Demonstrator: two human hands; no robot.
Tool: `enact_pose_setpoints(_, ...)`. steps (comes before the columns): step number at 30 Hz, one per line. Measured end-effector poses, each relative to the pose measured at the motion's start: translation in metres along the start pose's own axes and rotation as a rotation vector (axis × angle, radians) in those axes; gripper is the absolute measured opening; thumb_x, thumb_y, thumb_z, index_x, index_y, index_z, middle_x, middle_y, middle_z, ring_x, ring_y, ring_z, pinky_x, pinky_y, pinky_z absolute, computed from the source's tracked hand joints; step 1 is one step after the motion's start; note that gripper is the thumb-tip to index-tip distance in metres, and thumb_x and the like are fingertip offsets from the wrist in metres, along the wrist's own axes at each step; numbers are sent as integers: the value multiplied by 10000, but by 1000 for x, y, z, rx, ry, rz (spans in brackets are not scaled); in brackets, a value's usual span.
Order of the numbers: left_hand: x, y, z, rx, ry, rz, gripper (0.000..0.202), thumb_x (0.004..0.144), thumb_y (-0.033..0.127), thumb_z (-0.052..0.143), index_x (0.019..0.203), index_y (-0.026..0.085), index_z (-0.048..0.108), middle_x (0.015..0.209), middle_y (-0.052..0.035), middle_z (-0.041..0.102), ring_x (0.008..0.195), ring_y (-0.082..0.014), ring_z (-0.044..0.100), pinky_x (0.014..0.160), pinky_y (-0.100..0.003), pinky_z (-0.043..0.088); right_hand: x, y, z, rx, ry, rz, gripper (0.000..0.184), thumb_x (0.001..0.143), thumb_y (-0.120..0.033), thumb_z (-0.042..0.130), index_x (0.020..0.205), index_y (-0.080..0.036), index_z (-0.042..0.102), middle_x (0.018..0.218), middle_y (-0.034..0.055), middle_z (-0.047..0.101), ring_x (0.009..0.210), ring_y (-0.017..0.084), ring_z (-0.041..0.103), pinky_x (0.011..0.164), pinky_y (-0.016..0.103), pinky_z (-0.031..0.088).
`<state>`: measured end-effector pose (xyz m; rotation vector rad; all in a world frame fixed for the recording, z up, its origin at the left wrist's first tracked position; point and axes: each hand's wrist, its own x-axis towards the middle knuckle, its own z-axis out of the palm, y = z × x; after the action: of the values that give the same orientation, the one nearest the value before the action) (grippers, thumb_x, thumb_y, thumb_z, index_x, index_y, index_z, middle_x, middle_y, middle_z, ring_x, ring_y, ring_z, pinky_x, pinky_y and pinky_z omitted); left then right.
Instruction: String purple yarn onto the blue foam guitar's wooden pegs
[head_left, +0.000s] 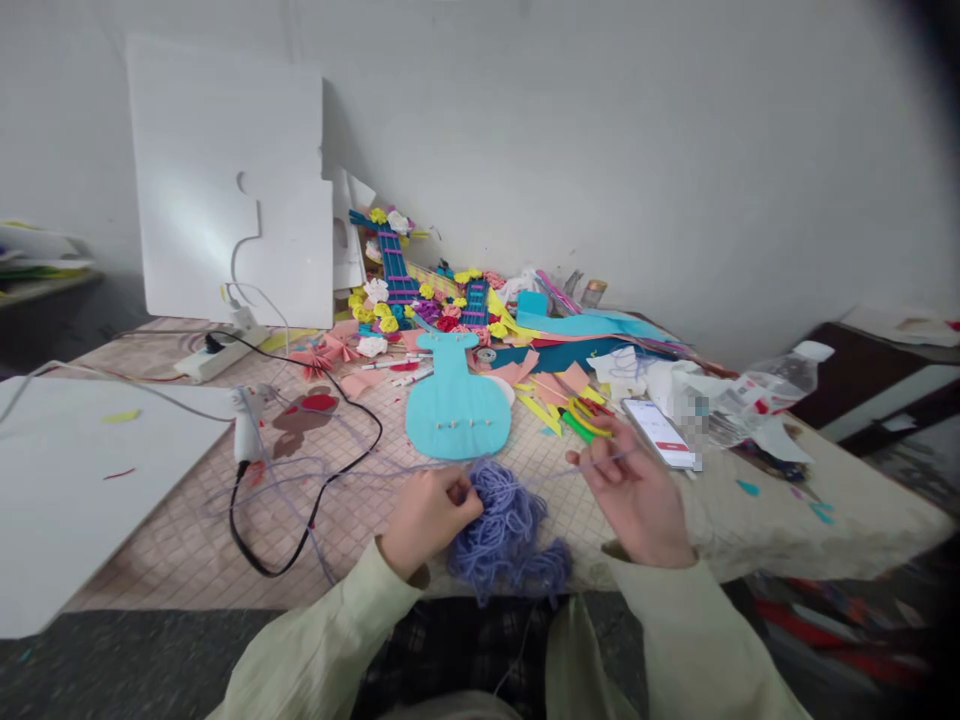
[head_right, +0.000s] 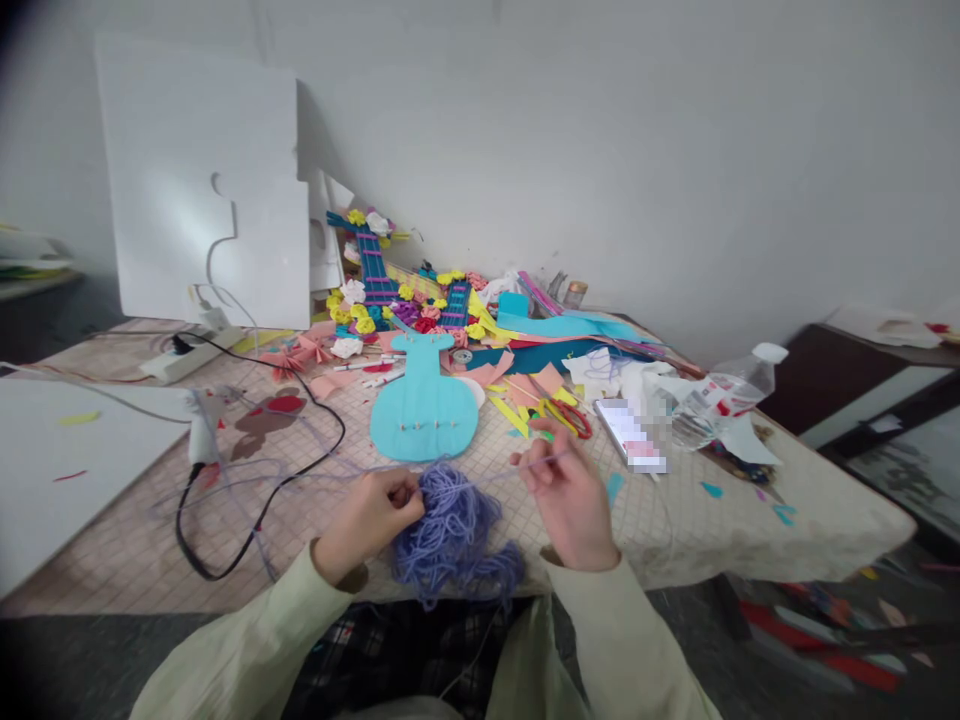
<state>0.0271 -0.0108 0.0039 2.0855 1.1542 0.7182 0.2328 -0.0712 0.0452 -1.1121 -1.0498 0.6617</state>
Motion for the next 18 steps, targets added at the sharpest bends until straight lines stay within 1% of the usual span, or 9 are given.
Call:
enact_pose_setpoints(2,-1,-1,-1,3,-4,-1,133,654,200,481,531,154,502,482,39,442,474,-83,384,496,-208,264,4,0,-3,57,16,39,228,815,-426,489,875,-234,595,494,-88,204,417,83,268,593,313,451)
enact_pose_setpoints(5,-2,-2,-4,9,-4,-5,143,665,207,477,539,152,514,484,37,451,475,-83,395,495,-205,269,6,4,-9,-163,126,-74,260,670,-381,690,847,-202,623,495,-81,311,450,81,315,513,237,414)
enact_pose_setpoints(7,-2,-4,-6,21,1,-12,143,661,205,478,534,151,514,482,38,446,473,-83,392,495,-205,266,6,6,-15,-306,168,-143,272,620,-344,738,796,-160,643,508,-71,392,466,74,333,479,210,400)
enact_pose_setpoints(8,-3,-5,-7,28,4,-16,142,658,203,480,528,151,508,480,39,441,473,-83,389,495,-206,263,7,6,-19,-348,171,-158,238,681,-363,688,762,-144,639,493,-74,389,454,72,320,459,207,398)
enact_pose_setpoints(10,-3,-8,-9,40,11,-24,136,652,199,482,525,152,499,476,41,432,472,-83,384,495,-206,260,11,3,-26,-340,158,-155,314,857,-401,449,719,-164,603,456,-90,311,410,77,273,435,227,407)
enact_pose_setpoints(11,-4,-9,-11,44,11,-27,133,652,199,482,529,152,500,477,42,433,472,-83,386,496,-206,262,13,2,-30,-279,151,-135,359,893,-389,364,741,-166,601,454,-98,260,393,81,243,437,241,413)
enact_pose_setpoints(12,-5,-10,-12,47,11,-28,132,654,201,481,533,152,503,478,43,434,472,-83,388,496,-205,264,15,1,-34,-216,147,-119,358,897,-387,344,742,-182,593,464,-100,222,385,83,220,442,252,414)
enact_pose_setpoints(15,-6,-13,-15,61,22,-32,132,657,206,478,539,153,510,472,46,424,469,-84,391,496,-206,264,17,5,-42,-109,203,-125,209,802,-408,528,792,-209,593,497,-89,244,408,80,242,465,238,392)
enact_pose_setpoints(18,-6,-15,-16,77,43,-40,128,653,213,482,544,154,517,469,47,417,466,-87,392,495,-209,258,12,10,-49,-236,263,-151,242,627,-306,737,806,-182,632,515,-76,365,463,74,314,471,205,370)
